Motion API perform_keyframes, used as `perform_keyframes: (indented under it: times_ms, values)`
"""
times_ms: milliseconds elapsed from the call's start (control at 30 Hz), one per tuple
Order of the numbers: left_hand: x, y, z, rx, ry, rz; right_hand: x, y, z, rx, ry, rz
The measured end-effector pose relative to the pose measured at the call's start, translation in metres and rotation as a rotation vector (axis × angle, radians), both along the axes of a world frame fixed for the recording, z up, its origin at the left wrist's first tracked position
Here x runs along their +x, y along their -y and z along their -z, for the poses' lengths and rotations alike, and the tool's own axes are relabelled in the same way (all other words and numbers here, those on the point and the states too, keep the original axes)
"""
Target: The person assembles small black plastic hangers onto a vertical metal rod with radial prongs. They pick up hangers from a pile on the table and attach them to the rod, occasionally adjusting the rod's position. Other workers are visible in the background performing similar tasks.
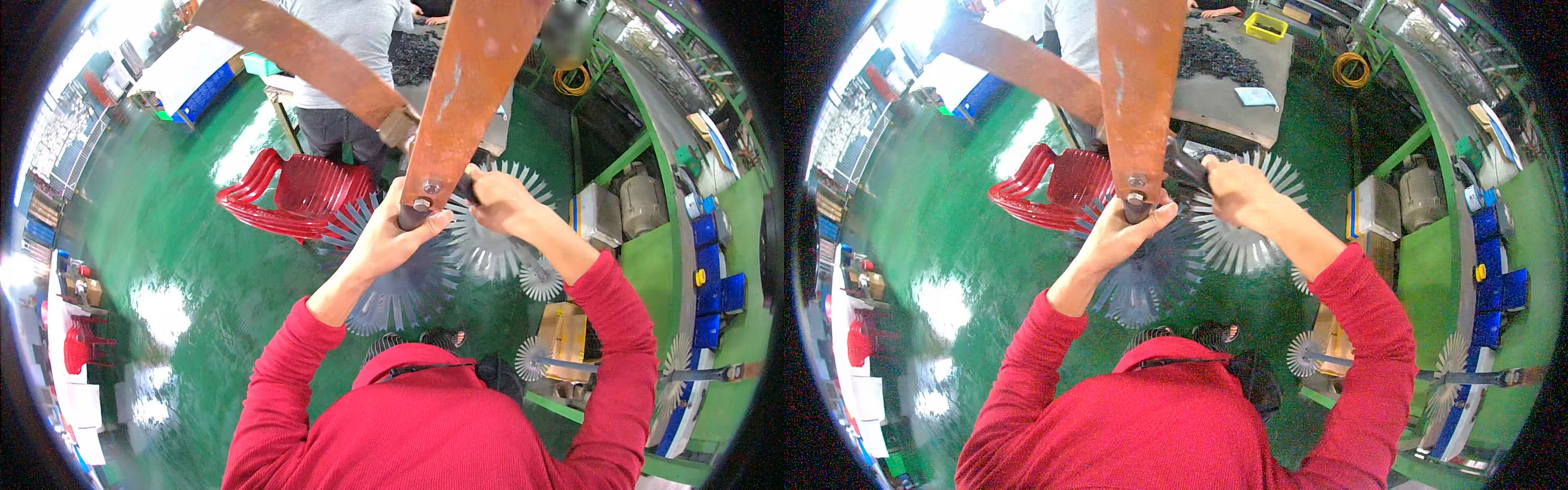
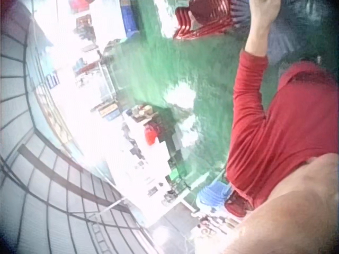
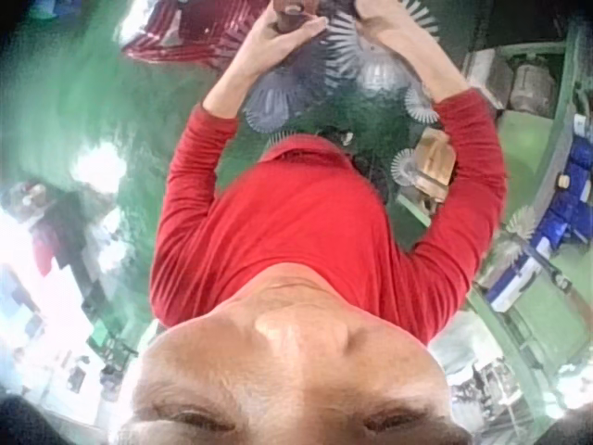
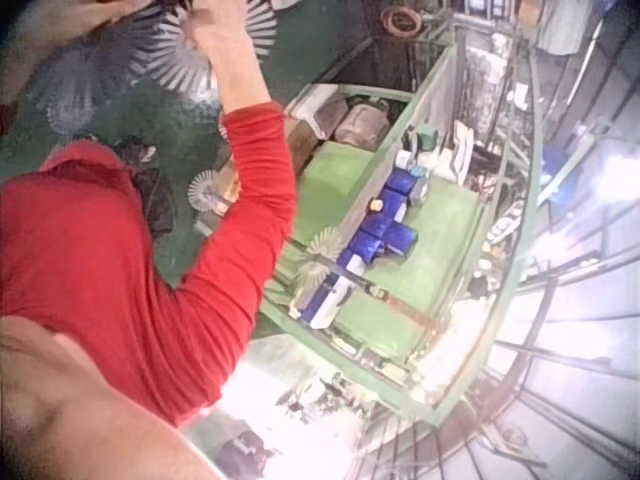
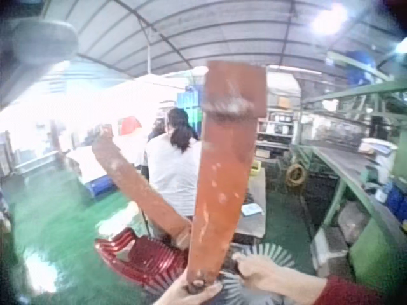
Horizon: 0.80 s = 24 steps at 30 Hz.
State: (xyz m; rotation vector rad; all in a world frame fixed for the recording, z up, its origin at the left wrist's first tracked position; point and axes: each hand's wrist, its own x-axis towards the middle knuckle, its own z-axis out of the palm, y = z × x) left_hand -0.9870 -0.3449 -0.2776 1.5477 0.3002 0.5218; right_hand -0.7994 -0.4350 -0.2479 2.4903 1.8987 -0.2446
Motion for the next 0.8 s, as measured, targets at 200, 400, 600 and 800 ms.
perform_keyframes:
  times_ms: [200, 400, 600, 800]
  values:
    - [-0.041, -0.002, 0.014, -0.060, 0.143, -0.064, -0.072, -0.020, 0.028, 0.055, -0.057, -0.124]
    - [-0.080, 0.000, 0.007, -0.165, 0.050, -0.127, -0.121, -0.022, 0.034, 0.009, -0.182, -0.125]
    - [-0.094, 0.008, 0.023, -0.153, 0.052, -0.301, -0.142, -0.010, 0.033, 0.184, -0.322, -0.174]
    - [-0.065, 0.037, 0.031, -0.059, 0.107, -0.420, -0.126, 0.009, 0.050, 0.210, -0.383, -0.164]
